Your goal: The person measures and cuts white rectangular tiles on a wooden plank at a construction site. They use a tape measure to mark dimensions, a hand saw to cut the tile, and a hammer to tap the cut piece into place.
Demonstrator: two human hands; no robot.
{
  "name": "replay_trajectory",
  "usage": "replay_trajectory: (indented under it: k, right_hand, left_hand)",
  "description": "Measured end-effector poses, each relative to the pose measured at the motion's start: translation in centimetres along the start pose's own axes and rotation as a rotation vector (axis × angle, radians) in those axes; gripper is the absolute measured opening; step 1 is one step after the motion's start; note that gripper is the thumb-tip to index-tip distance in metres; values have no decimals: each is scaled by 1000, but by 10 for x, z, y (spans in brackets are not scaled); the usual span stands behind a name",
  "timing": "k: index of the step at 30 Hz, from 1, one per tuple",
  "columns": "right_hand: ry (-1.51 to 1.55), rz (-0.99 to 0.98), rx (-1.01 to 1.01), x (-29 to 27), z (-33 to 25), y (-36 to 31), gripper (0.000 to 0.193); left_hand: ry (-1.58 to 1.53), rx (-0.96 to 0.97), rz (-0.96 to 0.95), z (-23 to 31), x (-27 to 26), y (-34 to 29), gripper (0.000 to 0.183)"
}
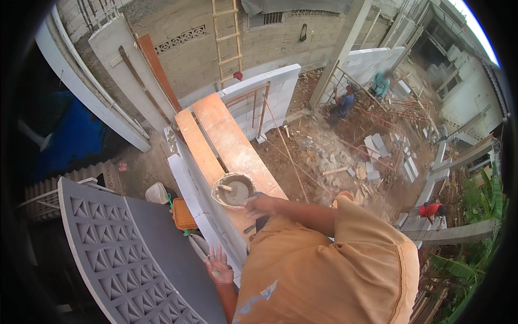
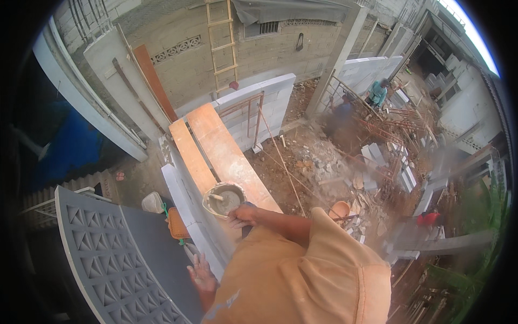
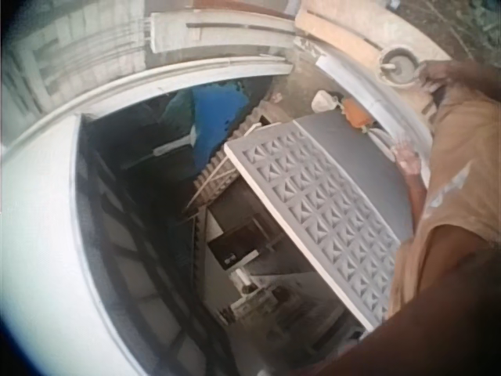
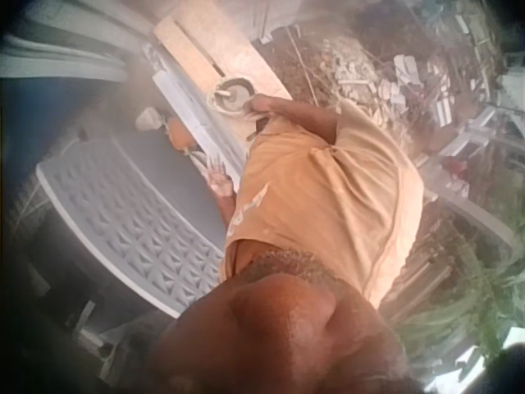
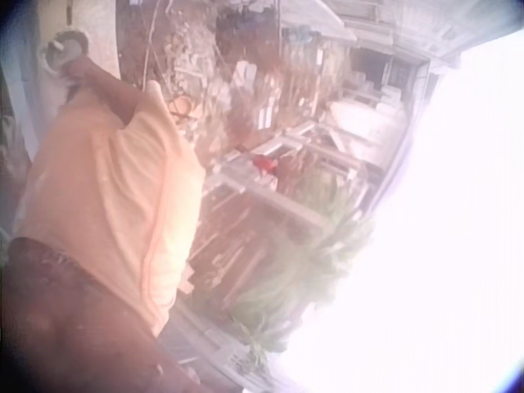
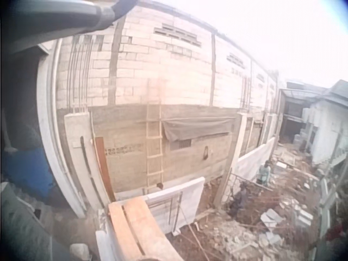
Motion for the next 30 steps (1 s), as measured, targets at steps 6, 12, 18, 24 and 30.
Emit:
replay_trajectory:
  k: [6, 12, 18, 24, 30]
  right_hand:
    - [41, -41, -1, 2, 9, 13, 47]
    - [144, -42, -20, -48, 25, 38, 44]
    - [285, 201, -60, -85, -1, 72, 34]
    - [485, 286, -116, -127, -37, 99, 32]
    - [655, 428, -188, -202, -51, 96, 35]
  left_hand:
    - [140, 53, 191, 12, -24, 14, 72]
    - [453, 59, 207, 39, -10, 63, 71]
    - [709, 14, 359, 70, 5, 65, 70]
    - [1263, -259, 529, 156, -140, 64, 64]
    - [1735, -518, 431, 168, -100, 135, 63]
Point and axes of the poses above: each hand's wrist, its own y-axis towards the middle knuckle, its own x-axis out of the palm, z = x × y, the point moved 5 cm from there along y, towards the middle knuckle, and after that the axes turned 1 degree about -x, right-handed, at the moved point
